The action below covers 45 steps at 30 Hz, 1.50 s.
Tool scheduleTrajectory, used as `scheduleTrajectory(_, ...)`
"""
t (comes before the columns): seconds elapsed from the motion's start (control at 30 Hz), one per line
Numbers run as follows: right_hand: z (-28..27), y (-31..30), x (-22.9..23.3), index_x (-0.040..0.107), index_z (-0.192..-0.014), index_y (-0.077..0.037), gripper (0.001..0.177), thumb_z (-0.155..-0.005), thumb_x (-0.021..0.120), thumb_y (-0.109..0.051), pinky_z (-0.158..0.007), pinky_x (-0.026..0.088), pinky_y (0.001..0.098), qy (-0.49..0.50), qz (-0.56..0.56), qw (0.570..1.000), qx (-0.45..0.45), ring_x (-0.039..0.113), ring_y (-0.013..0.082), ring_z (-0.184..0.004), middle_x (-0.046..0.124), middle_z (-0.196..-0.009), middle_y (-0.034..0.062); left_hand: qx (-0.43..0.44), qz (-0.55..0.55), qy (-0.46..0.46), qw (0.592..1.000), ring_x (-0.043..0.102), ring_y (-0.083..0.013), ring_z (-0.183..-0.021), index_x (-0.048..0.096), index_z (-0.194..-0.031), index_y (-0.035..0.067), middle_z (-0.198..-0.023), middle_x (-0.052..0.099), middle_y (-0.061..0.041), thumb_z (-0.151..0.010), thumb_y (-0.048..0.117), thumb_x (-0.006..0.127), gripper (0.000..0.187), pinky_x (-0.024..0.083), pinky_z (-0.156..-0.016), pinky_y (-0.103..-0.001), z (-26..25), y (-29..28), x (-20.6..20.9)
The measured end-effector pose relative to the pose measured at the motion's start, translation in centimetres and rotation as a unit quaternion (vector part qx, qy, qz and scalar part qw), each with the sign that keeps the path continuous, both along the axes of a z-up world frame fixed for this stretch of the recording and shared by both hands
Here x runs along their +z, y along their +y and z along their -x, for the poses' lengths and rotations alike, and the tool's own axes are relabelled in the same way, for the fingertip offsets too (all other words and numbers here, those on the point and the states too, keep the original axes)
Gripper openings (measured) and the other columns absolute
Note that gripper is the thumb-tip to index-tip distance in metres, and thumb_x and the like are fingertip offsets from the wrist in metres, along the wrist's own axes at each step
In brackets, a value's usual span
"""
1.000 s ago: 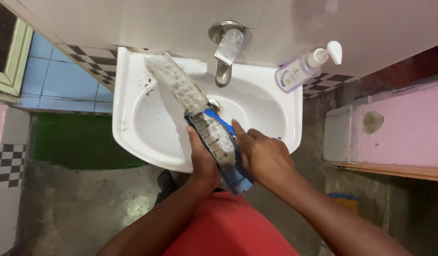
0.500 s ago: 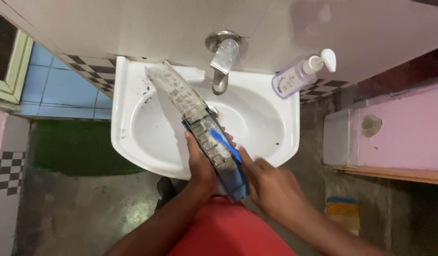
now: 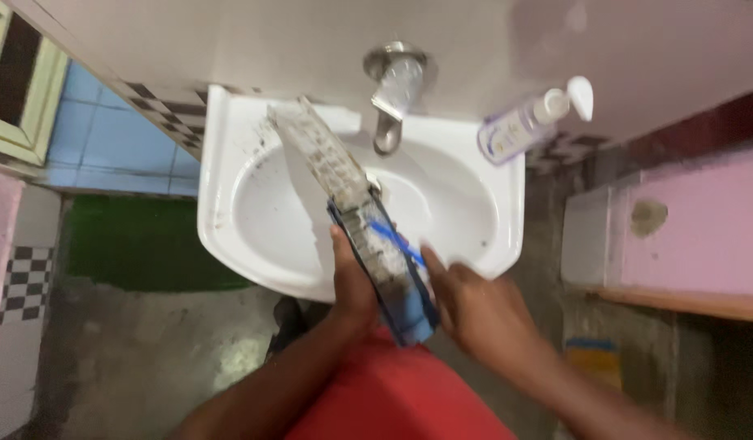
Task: The person scrubs a rectangular air filter with a blue toothbrush under running water in a bathroom sink. They repeatedly rinse and scrub both sides of the filter, turning it over to clean different areas.
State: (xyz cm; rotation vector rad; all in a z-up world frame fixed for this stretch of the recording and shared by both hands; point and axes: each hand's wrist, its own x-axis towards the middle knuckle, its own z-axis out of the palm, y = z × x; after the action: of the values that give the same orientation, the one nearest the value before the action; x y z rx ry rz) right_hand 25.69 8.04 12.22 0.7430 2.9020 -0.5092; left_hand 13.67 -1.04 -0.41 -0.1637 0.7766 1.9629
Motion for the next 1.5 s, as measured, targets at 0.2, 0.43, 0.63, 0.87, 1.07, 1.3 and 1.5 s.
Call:
scheduleTrajectory(0.2,0.1,-1.0,0.2,0.056,-0.147,-0.015,0.056,-0.092,0.062,-0.017,-0.061,0.054,0.0504,0.024,0.035,0.999,-0.032,0.067,0.04,-0.067,0.069,-0.087,0.016,0.013,0.008,0.016,1.0,0.066,-0.025,-0.096,0.056,-0.128,0.003,-0.105,0.066,-0.013,-0.102,0.067,0.012,0.081,0.055,-0.089,-0.04,0.6,0.5,0.5)
scheduleTrajectory(0.43,-2.5,-2.7,2.3,0.059,-0.14,-0.009,0.049,-0.09,0.062,-0.014,-0.059,0.055,0.0468,0.078,0.057,0.995,-0.035,0.069,0.0365,-0.066,0.069,-0.089,0.0164,0.015,-0.041,-0.023,0.999,0.065,-0.0275,-0.093,0.053,-0.128,0.003,-0.101,0.065,-0.013,-0.102,0.069,0.012,0.082,0.057,-0.085,-0.046,0.5,1.3,2.2)
scheduleTrajectory(0.63,0.6,-2.7,0.8,0.052,-0.142,-0.003,0.061,-0.083,0.064,-0.008,-0.055,0.055,0.0484,0.045,-0.029,0.998,-0.018,0.067,0.0395,-0.064,0.063,-0.096,0.0164,-0.01,-0.022,-0.028,0.999,0.066,-0.0274,-0.096,0.053,-0.13,0.003,-0.105,0.066,-0.013,-0.1,0.07,0.012,0.085,0.057,-0.089,-0.044,-0.2,1.7,1.8)
scheduleTrajectory(0.87,-1.3,-2.8,2.5,0.049,-0.152,-0.008,0.081,-0.073,0.066,-0.006,-0.054,0.055,0.0497,-0.022,0.021,0.999,0.025,0.068,0.0408,-0.065,0.065,-0.098,0.0158,0.009,-0.028,-0.009,1.0,0.066,-0.0295,-0.088,0.056,-0.124,0.003,-0.098,0.067,-0.015,-0.101,0.07,0.01,0.084,0.058,-0.081,-0.045,-0.6,1.7,0.9)
scheduleTrajectory(1.07,1.4,-2.2,1.1,0.052,-0.145,-0.009,0.066,-0.08,0.063,-0.006,-0.058,0.055,0.0482,0.031,-0.009,0.999,0.027,0.067,0.038,-0.063,0.066,-0.097,0.0156,0.016,-0.024,-0.012,1.0,0.066,-0.0268,-0.096,0.058,-0.124,0.0,-0.107,0.067,-0.015,-0.105,0.068,0.012,0.084,0.055,-0.089,-0.041,0.1,1.3,-0.3)
scheduleTrajectory(1.3,-0.9,-2.9,2.1,0.053,-0.147,-0.01,0.073,-0.076,0.065,-0.006,-0.055,0.054,0.0488,0.023,0.005,0.999,0.028,0.068,0.0379,-0.06,0.066,-0.088,0.0158,0.011,-0.048,0.02,0.999,0.067,-0.0294,-0.091,0.056,-0.126,0.002,-0.101,0.067,-0.016,-0.102,0.067,0.009,0.084,0.058,-0.083,-0.045,-0.1,1.5,0.7)
scheduleTrajectory(1.5,0.8,-2.0,1.4,0.051,-0.144,-0.008,0.063,-0.083,0.066,-0.008,-0.054,0.054,0.048,0.057,-0.017,0.998,0.016,0.067,0.0382,-0.06,0.067,-0.094,0.0165,0.013,-0.043,-0.041,0.998,0.067,-0.0288,-0.097,0.053,-0.132,-0.001,-0.109,0.066,-0.016,-0.104,0.067,0.01,0.085,0.057,-0.09,-0.044,-0.8,2.4,0.7)
